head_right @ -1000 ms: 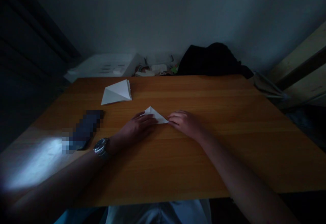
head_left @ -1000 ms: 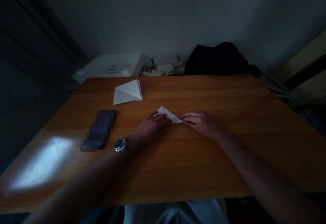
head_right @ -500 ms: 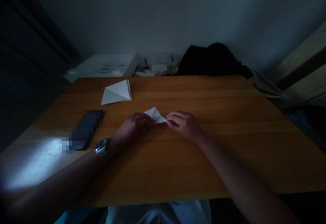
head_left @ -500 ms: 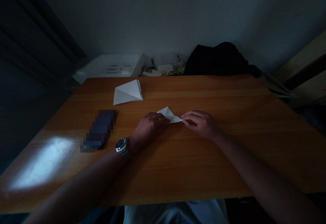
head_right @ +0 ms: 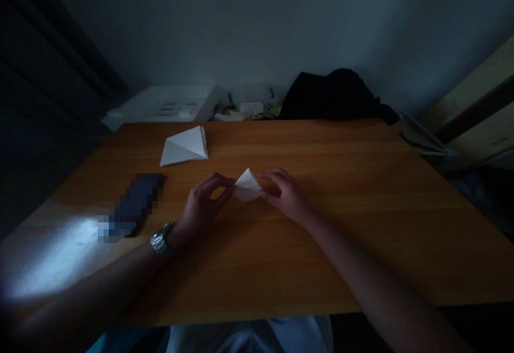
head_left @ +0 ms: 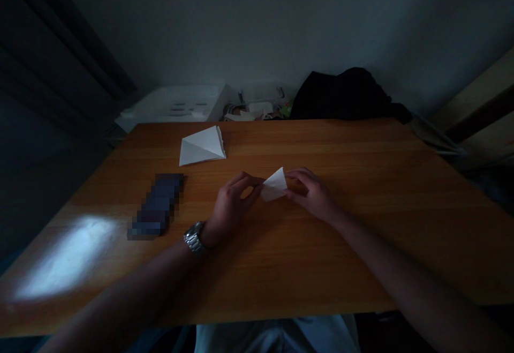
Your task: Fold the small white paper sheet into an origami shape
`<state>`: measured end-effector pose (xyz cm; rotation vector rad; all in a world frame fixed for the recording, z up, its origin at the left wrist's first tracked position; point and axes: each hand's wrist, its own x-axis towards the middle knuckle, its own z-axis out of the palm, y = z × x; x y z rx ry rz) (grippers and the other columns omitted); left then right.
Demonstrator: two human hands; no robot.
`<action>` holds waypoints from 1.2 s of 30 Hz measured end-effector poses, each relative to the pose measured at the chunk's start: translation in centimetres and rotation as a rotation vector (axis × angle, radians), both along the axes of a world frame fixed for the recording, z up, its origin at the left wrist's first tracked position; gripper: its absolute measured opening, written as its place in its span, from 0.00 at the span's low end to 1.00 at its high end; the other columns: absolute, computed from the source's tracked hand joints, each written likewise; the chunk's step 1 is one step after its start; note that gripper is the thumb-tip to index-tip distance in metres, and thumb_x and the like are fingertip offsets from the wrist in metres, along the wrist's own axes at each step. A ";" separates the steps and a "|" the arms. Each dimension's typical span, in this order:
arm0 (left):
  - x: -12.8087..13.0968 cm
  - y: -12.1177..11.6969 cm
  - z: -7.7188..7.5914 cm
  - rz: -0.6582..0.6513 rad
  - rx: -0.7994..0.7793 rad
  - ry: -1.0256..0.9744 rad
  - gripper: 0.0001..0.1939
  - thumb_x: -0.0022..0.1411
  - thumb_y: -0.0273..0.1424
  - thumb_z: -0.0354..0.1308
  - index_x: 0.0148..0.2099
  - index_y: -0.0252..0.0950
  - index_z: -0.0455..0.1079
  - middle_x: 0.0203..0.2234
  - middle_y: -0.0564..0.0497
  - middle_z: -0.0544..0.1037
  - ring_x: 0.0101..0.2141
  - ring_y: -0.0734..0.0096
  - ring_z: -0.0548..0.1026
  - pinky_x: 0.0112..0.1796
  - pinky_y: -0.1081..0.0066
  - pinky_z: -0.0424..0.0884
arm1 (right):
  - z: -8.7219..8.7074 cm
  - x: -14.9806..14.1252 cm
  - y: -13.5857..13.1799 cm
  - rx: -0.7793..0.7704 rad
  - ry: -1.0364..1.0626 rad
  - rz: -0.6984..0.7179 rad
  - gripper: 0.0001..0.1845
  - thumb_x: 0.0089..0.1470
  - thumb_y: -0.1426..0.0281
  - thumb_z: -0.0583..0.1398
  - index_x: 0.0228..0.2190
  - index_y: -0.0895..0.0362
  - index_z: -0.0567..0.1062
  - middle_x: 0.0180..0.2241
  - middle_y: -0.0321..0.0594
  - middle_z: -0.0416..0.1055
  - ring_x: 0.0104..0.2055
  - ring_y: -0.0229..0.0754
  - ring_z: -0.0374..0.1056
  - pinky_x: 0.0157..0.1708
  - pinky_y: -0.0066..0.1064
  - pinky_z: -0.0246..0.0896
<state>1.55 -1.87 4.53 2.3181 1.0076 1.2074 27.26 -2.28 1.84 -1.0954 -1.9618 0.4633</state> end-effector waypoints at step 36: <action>-0.5 0.9 -2.0 -0.065 -0.011 0.553 0.19 0.74 0.32 0.51 0.63 0.35 0.68 0.61 0.42 0.71 0.61 0.57 0.68 0.63 0.53 0.66 | -0.8 0.4 0.4 -0.080 -0.145 -0.113 0.13 0.62 0.71 0.62 0.48 0.53 0.79 0.43 0.45 0.75 0.46 0.48 0.73 0.47 0.43 0.72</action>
